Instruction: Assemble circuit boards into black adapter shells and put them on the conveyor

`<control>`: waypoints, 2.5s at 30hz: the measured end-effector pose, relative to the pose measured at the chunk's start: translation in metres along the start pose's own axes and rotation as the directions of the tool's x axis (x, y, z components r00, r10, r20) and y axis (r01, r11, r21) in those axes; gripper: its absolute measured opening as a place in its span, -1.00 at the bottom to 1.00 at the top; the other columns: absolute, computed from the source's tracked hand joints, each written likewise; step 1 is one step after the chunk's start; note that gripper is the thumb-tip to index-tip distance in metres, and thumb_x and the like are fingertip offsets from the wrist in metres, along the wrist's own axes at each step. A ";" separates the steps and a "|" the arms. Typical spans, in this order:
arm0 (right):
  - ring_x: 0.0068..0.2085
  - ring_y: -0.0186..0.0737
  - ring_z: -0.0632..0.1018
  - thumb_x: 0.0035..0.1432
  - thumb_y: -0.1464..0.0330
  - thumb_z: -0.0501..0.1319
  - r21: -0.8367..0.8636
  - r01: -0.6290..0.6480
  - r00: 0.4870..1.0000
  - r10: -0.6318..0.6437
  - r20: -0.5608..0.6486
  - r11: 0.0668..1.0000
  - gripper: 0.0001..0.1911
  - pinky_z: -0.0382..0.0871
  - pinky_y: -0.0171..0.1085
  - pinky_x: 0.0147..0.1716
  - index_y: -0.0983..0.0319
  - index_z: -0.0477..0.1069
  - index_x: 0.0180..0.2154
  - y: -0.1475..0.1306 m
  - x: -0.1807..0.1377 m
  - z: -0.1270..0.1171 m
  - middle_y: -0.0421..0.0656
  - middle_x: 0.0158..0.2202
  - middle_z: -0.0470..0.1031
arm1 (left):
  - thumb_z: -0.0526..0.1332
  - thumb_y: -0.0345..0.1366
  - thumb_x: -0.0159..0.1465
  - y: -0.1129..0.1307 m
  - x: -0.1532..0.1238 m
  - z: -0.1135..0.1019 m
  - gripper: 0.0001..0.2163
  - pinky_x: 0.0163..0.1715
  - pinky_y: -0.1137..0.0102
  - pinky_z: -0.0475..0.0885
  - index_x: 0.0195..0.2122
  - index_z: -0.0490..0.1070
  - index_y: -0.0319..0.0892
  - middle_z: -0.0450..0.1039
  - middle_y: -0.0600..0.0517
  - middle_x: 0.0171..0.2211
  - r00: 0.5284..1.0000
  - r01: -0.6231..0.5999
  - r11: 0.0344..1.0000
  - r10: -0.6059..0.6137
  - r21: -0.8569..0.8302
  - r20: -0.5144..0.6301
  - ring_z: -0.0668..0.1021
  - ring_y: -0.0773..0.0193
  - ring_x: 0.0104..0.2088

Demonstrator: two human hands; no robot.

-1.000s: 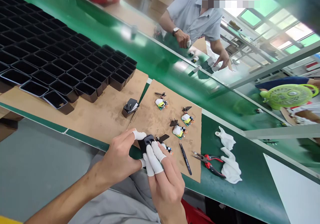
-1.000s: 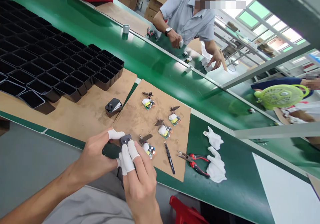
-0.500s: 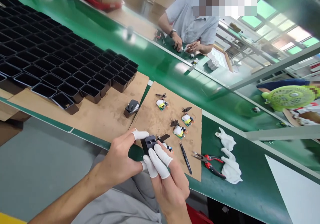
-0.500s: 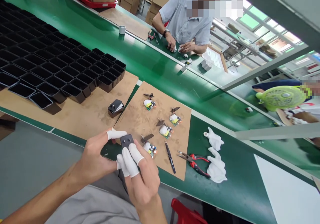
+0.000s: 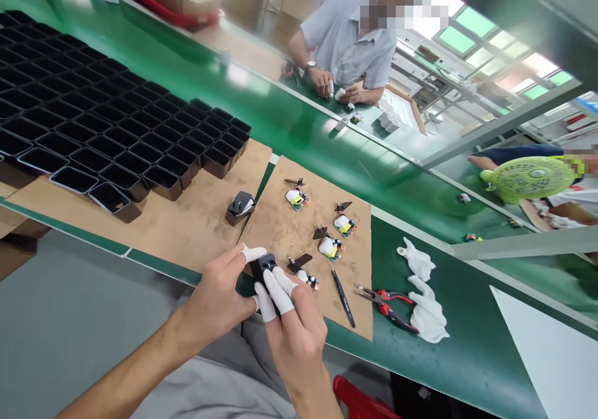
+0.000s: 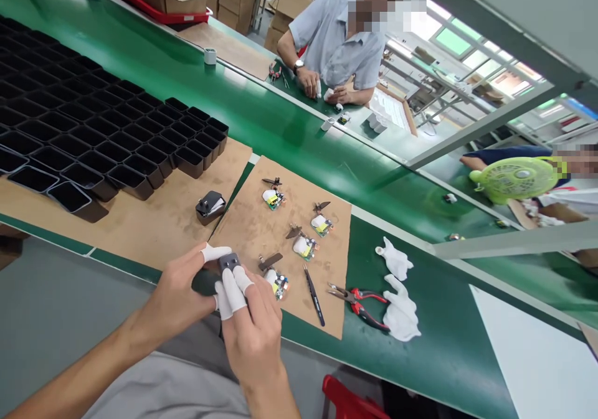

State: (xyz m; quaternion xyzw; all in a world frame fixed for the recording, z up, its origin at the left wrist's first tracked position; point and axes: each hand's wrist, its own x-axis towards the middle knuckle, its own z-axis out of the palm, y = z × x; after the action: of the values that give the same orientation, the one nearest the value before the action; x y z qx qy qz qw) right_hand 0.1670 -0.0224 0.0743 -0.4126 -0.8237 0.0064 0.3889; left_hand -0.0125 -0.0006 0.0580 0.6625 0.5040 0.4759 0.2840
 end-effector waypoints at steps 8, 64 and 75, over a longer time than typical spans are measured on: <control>0.02 0.09 0.73 0.47 0.59 0.26 -0.042 -0.003 0.999 0.004 0.033 0.999 -0.55 0.75 0.01 -0.08 0.27 0.57 0.30 0.000 -0.009 0.012 0.08 -0.09 0.69 | 0.27 -0.46 0.26 -0.008 -0.006 0.015 -0.85 -0.30 0.29 0.56 -0.17 0.47 -0.12 0.55 0.00 -0.28 0.999 0.008 0.988 -0.003 0.155 -0.035 0.63 0.11 -0.29; -0.26 -0.13 0.61 0.56 0.44 0.22 -0.150 -0.278 0.958 0.263 -0.115 0.949 -0.65 0.60 -0.22 -0.29 0.16 0.59 0.26 -0.009 -0.006 0.048 -0.08 -0.19 0.54 | 0.13 0.30 0.52 0.053 -0.022 -0.067 -0.50 0.16 -0.30 0.74 0.35 0.50 0.29 0.64 -0.03 0.33 0.952 0.123 0.646 -0.290 -0.754 -0.094 0.78 -0.31 0.14; -0.23 -0.14 0.56 0.53 0.52 0.11 -0.069 -0.333 0.941 0.328 -0.084 0.940 -0.55 0.54 -0.23 -0.28 0.17 0.60 0.27 -0.013 -0.005 0.045 -0.10 -0.21 0.47 | 0.52 -0.19 0.42 0.089 -0.033 -0.060 -0.54 -0.13 0.02 0.90 0.30 0.50 0.22 0.78 0.02 0.11 0.912 0.153 0.796 -0.342 -0.585 -0.228 0.87 -0.06 -0.21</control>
State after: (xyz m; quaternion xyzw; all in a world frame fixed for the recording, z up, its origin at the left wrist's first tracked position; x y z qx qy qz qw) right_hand 0.1310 -0.0202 0.0435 -0.5606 -0.7279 0.0232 0.3940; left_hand -0.0334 -0.0674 0.1462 0.3916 0.4666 0.6609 0.4383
